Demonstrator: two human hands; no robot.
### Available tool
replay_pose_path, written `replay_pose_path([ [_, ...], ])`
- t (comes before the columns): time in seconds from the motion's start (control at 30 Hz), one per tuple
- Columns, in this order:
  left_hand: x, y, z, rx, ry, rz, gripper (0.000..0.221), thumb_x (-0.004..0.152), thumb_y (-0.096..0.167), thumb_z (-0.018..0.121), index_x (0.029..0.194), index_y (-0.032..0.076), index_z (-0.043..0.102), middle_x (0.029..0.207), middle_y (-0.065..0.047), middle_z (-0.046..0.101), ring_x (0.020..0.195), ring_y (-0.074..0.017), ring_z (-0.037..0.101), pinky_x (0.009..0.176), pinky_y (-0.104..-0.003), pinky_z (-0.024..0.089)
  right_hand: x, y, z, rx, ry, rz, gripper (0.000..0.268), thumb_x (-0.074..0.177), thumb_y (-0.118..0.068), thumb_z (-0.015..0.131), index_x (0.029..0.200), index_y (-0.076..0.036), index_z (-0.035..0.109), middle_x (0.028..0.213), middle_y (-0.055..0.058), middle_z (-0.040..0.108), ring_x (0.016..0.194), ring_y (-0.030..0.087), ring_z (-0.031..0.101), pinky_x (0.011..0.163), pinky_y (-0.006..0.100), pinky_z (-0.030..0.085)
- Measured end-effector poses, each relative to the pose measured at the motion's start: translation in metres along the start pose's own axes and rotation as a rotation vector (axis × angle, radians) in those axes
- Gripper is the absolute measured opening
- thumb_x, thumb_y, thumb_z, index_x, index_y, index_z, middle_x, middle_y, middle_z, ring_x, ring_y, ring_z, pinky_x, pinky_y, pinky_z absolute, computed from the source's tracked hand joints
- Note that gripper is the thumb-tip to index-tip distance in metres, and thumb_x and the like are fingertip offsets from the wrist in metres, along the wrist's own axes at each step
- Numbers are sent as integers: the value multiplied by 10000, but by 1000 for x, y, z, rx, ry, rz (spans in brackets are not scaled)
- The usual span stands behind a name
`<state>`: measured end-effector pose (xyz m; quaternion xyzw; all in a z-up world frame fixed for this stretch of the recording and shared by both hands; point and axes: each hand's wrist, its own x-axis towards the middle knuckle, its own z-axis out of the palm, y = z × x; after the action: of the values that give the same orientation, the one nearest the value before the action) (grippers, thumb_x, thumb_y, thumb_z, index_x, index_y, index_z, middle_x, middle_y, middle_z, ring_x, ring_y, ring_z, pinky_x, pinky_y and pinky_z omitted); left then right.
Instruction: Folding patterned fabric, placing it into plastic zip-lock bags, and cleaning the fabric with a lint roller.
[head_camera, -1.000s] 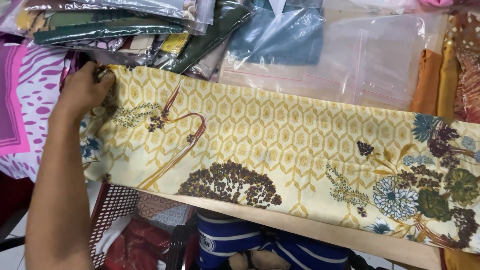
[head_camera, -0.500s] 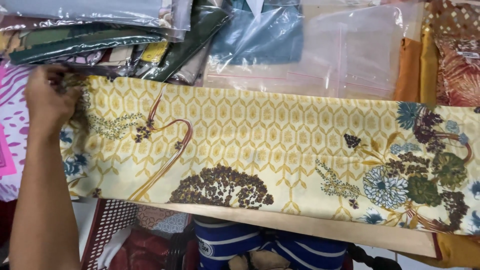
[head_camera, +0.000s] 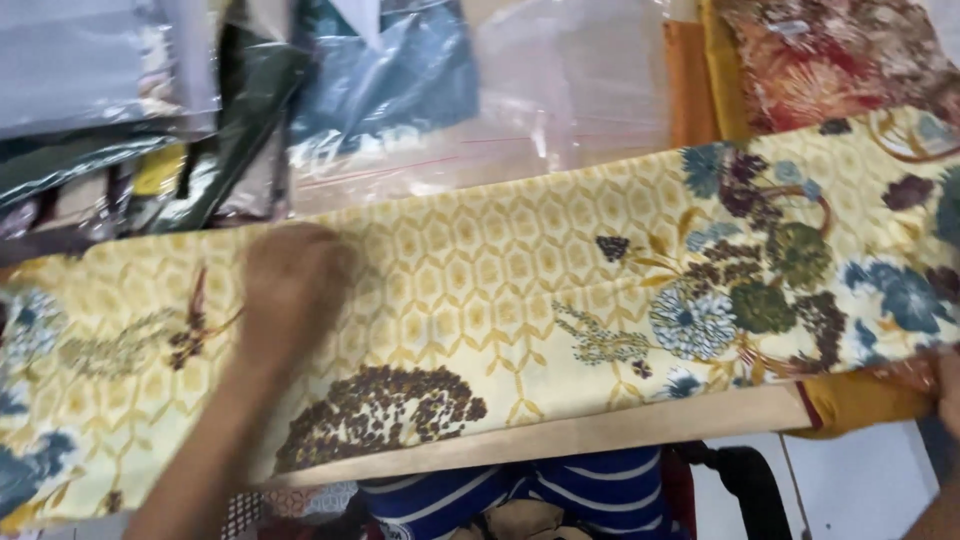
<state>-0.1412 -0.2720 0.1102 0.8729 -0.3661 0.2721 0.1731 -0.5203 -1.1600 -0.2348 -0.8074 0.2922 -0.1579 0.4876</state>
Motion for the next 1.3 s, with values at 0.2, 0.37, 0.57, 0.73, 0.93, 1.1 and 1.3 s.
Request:
replay_pose_path([
  [0.2, 59, 123, 115, -289, -70, 451, 236, 963, 165, 688, 1198, 138, 684, 1225, -25, 717, 1205, -239, 589, 1153, -460, 391, -85, -279, 88, -407, 269, -261, 472, 1144, 121, 650, 1564, 234, 468, 1258, 417, 588, 963, 458, 584, 764, 484, 500],
  [0.37, 111, 240, 170, -455, -102, 596, 378, 997, 434, 623, 1242, 147, 650, 1329, -66, 640, 1299, -275, 546, 1175, -496, 387, -104, -317, 93, -792, 432, 59, 499, 1314, -289, 723, 1127, 174, 695, 912, 316, 699, 694, 391, 650, 620, 470, 528],
  [0.57, 145, 335, 257, -497, -193, 606, 556, 1017, 551, 391, 1334, 143, 597, 1413, -72, 591, 1366, -299, 504, 1157, -554, 387, -109, -343, 82, -514, 485, 92, 400, 1309, -245, 637, 1166, 128, 629, 912, 213, 638, 749, 285, 598, 660, 402, 491],
  [0.73, 139, 370, 279, -584, -247, 653, 663, 969, 636, 346, 1334, 157, 621, 1450, -68, 560, 1398, -352, 462, 1183, -692, 309, -103, -386, 77, -145, 541, 164, 254, 1278, -219, 563, 1247, 31, 530, 949, 99, 617, 684, 143, 542, 518, 276, 422],
  [0.93, 139, 373, 272, -442, -368, 740, 728, 975, 692, 167, 1467, 314, 548, 1595, -43, 449, 1502, -365, 334, 1208, -708, 193, -66, -385, 72, -126, 483, 181, 308, 1090, -106, 730, 1252, 64, 530, 949, 108, 648, 740, 164, 654, 559, 263, 529],
  [1.1, 175, 378, 259, -626, -381, 662, 791, 986, 647, 110, 1183, 199, 732, 1246, -36, 692, 1196, -271, 577, 1042, -572, 439, -22, -402, 71, 87, 406, 164, 261, 1137, -254, 616, 1230, -34, 510, 919, 43, 632, 599, 84, 534, 431, 207, 357],
  [1.3, 256, 378, 341, -177, -236, 206, 393, 1035, 310, 457, 1226, 23, 647, 1036, -147, 738, 812, -204, 689, 659, -313, 584, 95, -416, 77, 154, 387, 155, 349, 989, -183, 712, 1300, -78, 593, 992, -16, 733, 891, 39, 775, 708, 94, 681],
])
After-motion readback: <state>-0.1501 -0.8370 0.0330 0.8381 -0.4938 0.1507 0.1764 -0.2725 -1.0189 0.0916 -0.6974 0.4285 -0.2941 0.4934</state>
